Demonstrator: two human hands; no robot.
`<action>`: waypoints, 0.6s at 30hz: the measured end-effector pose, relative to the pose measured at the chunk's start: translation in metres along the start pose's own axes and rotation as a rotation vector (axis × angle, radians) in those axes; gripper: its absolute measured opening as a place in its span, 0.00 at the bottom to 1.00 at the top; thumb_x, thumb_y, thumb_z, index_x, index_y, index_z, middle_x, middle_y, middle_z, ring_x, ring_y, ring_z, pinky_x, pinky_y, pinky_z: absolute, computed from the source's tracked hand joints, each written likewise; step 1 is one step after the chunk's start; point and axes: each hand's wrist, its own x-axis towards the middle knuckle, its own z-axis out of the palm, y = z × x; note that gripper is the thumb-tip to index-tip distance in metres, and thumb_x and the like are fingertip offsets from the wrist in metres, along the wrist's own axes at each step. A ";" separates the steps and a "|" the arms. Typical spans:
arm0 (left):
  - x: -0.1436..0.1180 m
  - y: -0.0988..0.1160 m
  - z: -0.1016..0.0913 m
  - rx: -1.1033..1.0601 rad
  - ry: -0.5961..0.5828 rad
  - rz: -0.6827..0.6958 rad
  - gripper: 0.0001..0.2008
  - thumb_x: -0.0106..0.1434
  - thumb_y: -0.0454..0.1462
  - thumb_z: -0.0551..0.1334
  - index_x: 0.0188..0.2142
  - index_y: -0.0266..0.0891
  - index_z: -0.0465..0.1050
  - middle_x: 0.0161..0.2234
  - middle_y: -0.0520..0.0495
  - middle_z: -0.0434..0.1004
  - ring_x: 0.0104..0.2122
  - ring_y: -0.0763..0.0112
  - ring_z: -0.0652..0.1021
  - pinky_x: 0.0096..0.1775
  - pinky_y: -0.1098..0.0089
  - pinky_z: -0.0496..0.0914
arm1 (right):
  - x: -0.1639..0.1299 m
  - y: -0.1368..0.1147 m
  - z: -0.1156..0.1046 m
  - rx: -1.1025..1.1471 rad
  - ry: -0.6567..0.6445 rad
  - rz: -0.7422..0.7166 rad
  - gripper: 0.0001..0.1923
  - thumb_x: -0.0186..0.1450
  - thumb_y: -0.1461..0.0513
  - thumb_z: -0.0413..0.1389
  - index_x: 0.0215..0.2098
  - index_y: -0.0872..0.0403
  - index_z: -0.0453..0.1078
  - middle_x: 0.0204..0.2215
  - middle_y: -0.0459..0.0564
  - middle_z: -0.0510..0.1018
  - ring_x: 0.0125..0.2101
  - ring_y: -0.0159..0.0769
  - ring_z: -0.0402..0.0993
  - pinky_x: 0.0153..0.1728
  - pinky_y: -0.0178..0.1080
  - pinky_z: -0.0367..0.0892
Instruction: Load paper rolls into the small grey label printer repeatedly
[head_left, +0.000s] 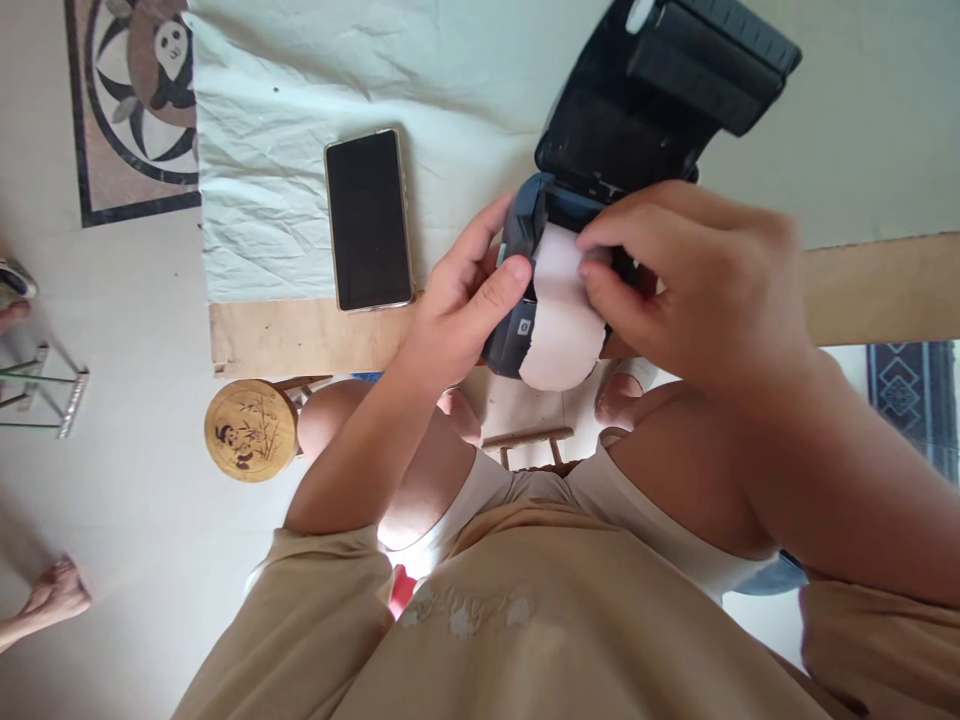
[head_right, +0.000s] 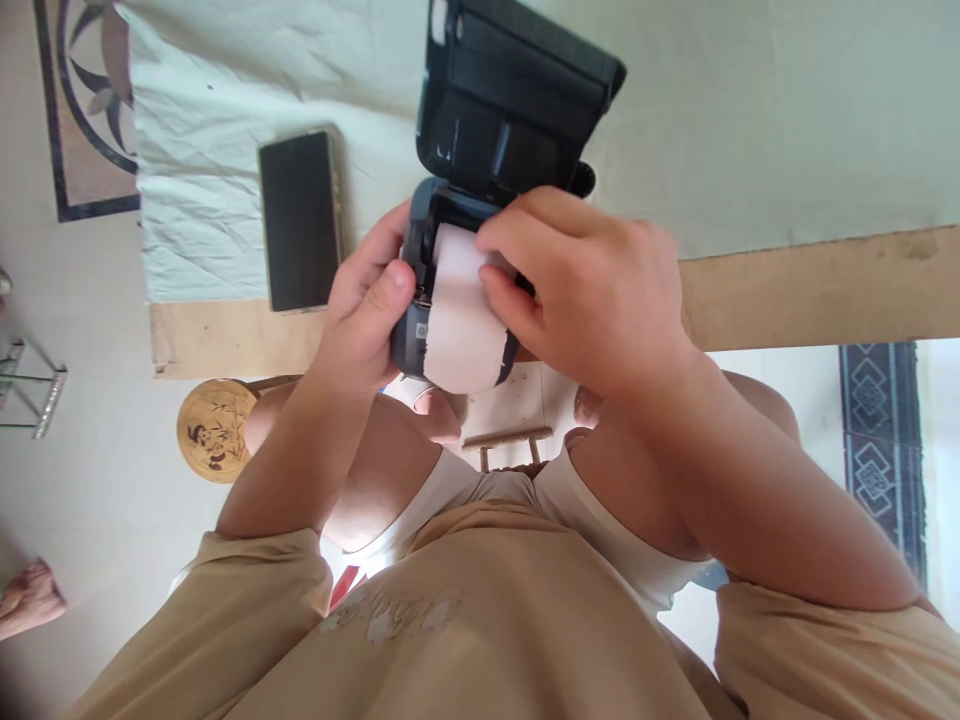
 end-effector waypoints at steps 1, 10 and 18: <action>0.000 0.000 -0.001 0.019 -0.001 0.000 0.25 0.61 0.48 0.58 0.55 0.41 0.64 0.50 0.47 0.73 0.58 0.58 0.69 0.52 0.64 0.71 | 0.000 -0.001 0.000 -0.023 -0.045 0.012 0.10 0.63 0.58 0.50 0.38 0.51 0.71 0.36 0.43 0.76 0.29 0.27 0.69 0.27 0.33 0.57; -0.005 0.007 0.002 0.126 -0.018 -0.048 0.25 0.62 0.49 0.57 0.55 0.42 0.65 0.50 0.50 0.73 0.54 0.62 0.73 0.48 0.71 0.71 | 0.000 0.000 -0.005 0.082 -0.172 0.073 0.13 0.56 0.55 0.57 0.37 0.51 0.67 0.16 0.41 0.65 0.18 0.25 0.60 0.22 0.32 0.53; -0.005 0.008 0.004 0.035 -0.013 -0.040 0.19 0.65 0.44 0.56 0.53 0.43 0.67 0.46 0.53 0.75 0.49 0.71 0.76 0.45 0.75 0.71 | -0.009 0.005 -0.027 0.692 -0.024 0.186 0.17 0.53 0.58 0.62 0.39 0.51 0.65 0.36 0.44 0.72 0.23 0.21 0.65 0.19 0.30 0.58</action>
